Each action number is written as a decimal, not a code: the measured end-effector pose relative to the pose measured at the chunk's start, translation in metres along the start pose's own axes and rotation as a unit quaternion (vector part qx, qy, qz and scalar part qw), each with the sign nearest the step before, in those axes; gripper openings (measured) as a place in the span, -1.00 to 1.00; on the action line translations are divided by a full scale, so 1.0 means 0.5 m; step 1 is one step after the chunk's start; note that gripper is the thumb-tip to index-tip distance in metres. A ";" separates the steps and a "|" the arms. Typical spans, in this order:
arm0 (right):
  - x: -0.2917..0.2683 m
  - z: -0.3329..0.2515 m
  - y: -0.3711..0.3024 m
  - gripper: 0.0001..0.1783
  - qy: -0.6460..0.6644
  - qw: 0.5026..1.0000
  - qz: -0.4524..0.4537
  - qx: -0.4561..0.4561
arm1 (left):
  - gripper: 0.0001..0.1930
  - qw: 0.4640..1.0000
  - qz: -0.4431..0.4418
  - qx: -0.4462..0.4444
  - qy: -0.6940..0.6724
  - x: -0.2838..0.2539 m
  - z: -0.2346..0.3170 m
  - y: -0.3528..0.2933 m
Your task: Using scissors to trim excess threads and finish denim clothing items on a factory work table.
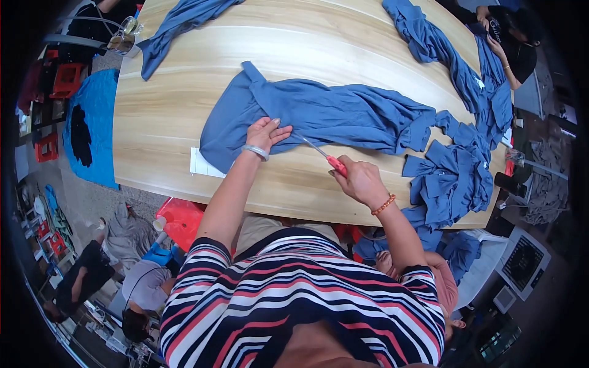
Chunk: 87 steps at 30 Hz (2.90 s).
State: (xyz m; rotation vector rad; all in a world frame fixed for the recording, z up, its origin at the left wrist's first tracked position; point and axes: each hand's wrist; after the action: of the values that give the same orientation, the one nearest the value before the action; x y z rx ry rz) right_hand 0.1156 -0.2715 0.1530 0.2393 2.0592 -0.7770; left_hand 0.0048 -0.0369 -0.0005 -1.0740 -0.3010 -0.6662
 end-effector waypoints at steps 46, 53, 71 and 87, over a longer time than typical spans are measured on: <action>0.041 -0.107 0.029 -0.67 -0.068 0.985 -0.081 -0.136 | -0.78 0.886 -0.037 0.263 0.381 -0.099 -0.042 -0.003; 0.021 -0.111 0.024 -0.66 -0.089 0.986 -0.068 -0.121 | -0.77 0.864 -0.016 0.305 0.401 -0.112 -0.050 -0.021; 0.039 -0.141 0.007 -0.69 -0.070 0.989 -0.062 -0.115 | -0.85 0.898 0.036 0.269 0.346 -0.180 -0.027 -0.110; 0.049 -0.011 -0.049 -0.72 0.004 0.997 0.007 -0.073 | -0.86 0.404 -0.131 0.300 0.855 -0.058 0.035 -0.140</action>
State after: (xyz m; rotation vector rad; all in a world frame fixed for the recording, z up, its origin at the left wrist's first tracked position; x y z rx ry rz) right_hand 0.0869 -0.2902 0.1460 0.1752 2.1092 -0.6133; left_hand -0.0603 -0.0325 0.0418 0.7578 1.1015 -1.4555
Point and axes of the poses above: each hand's wrist, its own y-axis towards the middle knuckle, its own x-axis out of the palm, z = x × y, and after that the axes turned 2 degrees about -y, right-handed
